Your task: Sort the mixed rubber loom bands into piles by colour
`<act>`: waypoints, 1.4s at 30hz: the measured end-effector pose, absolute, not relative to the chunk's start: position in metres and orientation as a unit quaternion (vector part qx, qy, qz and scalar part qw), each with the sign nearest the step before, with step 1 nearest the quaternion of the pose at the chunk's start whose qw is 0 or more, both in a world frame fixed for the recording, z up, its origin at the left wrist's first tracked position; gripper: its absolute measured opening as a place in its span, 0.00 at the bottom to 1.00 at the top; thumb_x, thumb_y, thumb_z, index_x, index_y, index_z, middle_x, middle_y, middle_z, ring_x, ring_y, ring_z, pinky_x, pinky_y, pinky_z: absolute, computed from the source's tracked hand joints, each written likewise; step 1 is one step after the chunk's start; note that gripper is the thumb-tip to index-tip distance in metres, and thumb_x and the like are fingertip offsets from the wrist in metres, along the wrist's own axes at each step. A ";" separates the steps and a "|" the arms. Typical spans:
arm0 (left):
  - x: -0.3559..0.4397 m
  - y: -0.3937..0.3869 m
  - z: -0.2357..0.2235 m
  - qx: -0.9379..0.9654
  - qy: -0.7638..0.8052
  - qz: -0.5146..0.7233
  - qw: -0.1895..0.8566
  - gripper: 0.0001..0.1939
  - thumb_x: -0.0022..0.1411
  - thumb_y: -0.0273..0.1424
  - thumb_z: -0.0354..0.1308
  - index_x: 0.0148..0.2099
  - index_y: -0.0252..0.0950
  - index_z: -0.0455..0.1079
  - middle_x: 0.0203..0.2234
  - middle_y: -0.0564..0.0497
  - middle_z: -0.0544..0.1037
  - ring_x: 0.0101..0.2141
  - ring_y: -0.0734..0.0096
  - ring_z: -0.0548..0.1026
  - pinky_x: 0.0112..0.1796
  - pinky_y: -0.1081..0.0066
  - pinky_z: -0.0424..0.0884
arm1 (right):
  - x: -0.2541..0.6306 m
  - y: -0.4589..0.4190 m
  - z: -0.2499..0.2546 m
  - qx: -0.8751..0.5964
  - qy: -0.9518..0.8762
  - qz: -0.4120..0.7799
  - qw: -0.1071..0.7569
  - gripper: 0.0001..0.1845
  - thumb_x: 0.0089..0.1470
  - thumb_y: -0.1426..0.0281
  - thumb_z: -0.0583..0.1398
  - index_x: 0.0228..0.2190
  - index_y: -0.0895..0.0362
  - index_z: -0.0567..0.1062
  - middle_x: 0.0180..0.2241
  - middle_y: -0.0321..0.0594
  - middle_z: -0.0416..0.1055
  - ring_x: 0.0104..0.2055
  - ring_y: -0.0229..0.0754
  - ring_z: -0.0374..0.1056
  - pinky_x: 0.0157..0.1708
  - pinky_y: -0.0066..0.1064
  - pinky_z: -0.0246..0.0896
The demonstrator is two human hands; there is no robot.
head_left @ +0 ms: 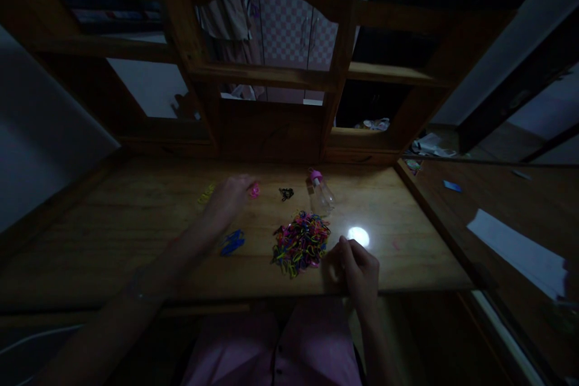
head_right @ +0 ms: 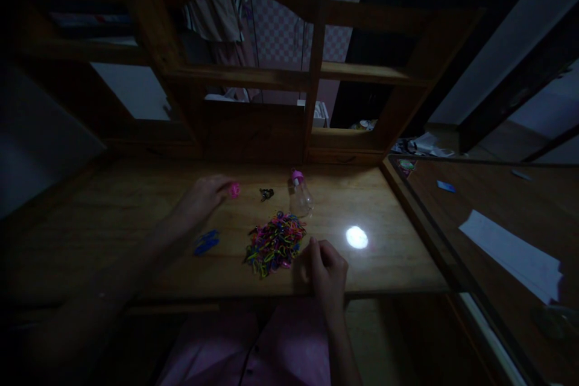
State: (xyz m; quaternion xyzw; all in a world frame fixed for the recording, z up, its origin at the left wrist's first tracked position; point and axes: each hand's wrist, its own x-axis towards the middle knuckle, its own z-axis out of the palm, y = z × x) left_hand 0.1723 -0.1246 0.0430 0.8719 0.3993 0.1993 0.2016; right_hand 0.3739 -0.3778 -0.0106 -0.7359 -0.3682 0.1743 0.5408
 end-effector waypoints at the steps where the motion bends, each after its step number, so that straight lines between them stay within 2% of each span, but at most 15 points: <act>1: 0.173 -0.136 0.046 0.882 0.379 0.200 0.197 0.13 0.64 0.29 0.52 0.48 0.38 0.73 0.46 0.45 0.77 0.47 0.59 0.72 0.50 0.61 0.64 | 0.374 -0.378 -0.011 -0.737 -0.368 0.171 0.540 0.20 0.61 0.60 0.55 0.21 0.57 0.69 0.20 0.31 0.62 0.25 0.35 0.59 0.26 0.26 0.52; 5: 0.181 -0.193 0.049 0.916 0.265 0.189 0.235 0.12 0.68 0.32 0.49 0.45 0.39 0.74 0.42 0.48 0.77 0.43 0.65 0.74 0.47 0.66 0.67 | 0.374 -0.377 -0.013 -0.739 -0.367 0.165 0.540 0.19 0.61 0.60 0.56 0.22 0.57 0.70 0.21 0.33 0.65 0.26 0.36 0.62 0.27 0.26 0.54; 9: 0.196 -0.233 0.033 0.899 0.264 0.193 0.290 0.11 0.67 0.31 0.50 0.46 0.40 0.73 0.41 0.50 0.76 0.42 0.68 0.74 0.45 0.68 0.69 | 0.374 -0.374 -0.015 -0.746 -0.362 0.162 0.534 0.14 0.59 0.60 0.58 0.30 0.57 0.74 0.24 0.34 0.69 0.26 0.37 0.64 0.27 0.26 0.56; 13: 0.215 -0.241 0.014 0.890 0.270 0.227 0.288 0.11 0.67 0.28 0.52 0.47 0.40 0.73 0.42 0.49 0.75 0.44 0.67 0.73 0.47 0.66 0.69 | 0.373 -0.371 -0.013 -0.746 -0.377 0.164 0.524 0.12 0.58 0.61 0.58 0.36 0.56 0.75 0.26 0.35 0.71 0.25 0.37 0.64 0.26 0.26 0.56; 18: 0.232 -0.241 0.013 0.899 0.243 0.245 0.271 0.10 0.66 0.26 0.51 0.46 0.38 0.72 0.40 0.49 0.73 0.44 0.66 0.72 0.47 0.65 0.69 | 0.374 -0.372 -0.008 -0.736 -0.414 0.162 0.511 0.10 0.60 0.65 0.55 0.39 0.56 0.74 0.33 0.38 0.72 0.30 0.39 0.66 0.30 0.28 0.59; 21: 0.231 -0.250 0.017 0.905 0.213 0.243 0.276 0.09 0.66 0.26 0.51 0.45 0.38 0.72 0.40 0.49 0.73 0.43 0.67 0.71 0.47 0.66 0.69 | 0.373 -0.373 -0.004 -0.717 -0.448 0.154 0.511 0.08 0.60 0.68 0.55 0.38 0.55 0.74 0.34 0.39 0.71 0.33 0.39 0.66 0.32 0.28 0.60; 26: 0.207 -0.274 0.017 0.890 0.229 0.242 0.313 0.10 0.67 0.26 0.50 0.43 0.40 0.71 0.40 0.51 0.73 0.44 0.67 0.70 0.50 0.64 0.67 | 0.369 -0.380 -0.002 -0.664 -0.535 0.196 0.484 0.05 0.56 0.68 0.59 0.31 0.55 0.74 0.31 0.38 0.68 0.33 0.40 0.65 0.32 0.29 0.60; 31: 0.177 -0.284 0.008 0.832 0.336 0.291 0.332 0.07 0.66 0.29 0.52 0.42 0.42 0.72 0.40 0.50 0.73 0.44 0.65 0.71 0.47 0.64 0.69 | 0.366 -0.383 -0.006 -0.657 -0.583 0.225 0.421 0.05 0.54 0.66 0.63 0.35 0.52 0.76 0.35 0.40 0.67 0.36 0.42 0.66 0.34 0.31 0.62; 34: 0.171 -0.289 0.002 0.833 0.339 0.280 0.337 0.07 0.65 0.29 0.54 0.42 0.42 0.72 0.40 0.50 0.73 0.44 0.66 0.71 0.46 0.65 0.70 | 0.367 -0.381 -0.010 -0.663 -0.594 0.217 0.400 0.05 0.55 0.66 0.62 0.36 0.52 0.76 0.36 0.40 0.67 0.36 0.41 0.67 0.34 0.31 0.62; 38: 0.181 -0.298 -0.003 0.863 0.312 0.249 0.310 0.07 0.64 0.29 0.56 0.44 0.42 0.72 0.42 0.49 0.71 0.45 0.64 0.70 0.47 0.63 0.69 | 0.370 -0.378 -0.013 -0.665 -0.595 0.214 0.398 0.03 0.58 0.69 0.59 0.34 0.52 0.75 0.36 0.40 0.67 0.35 0.41 0.67 0.35 0.31 0.61; 42: 0.194 -0.298 -0.008 0.899 0.302 0.206 0.242 0.04 0.63 0.29 0.57 0.40 0.40 0.72 0.41 0.48 0.70 0.44 0.61 0.68 0.44 0.60 0.68 | 0.373 -0.380 -0.010 -0.650 -0.586 0.240 0.419 0.05 0.60 0.69 0.57 0.35 0.53 0.73 0.36 0.40 0.67 0.39 0.42 0.66 0.39 0.31 0.61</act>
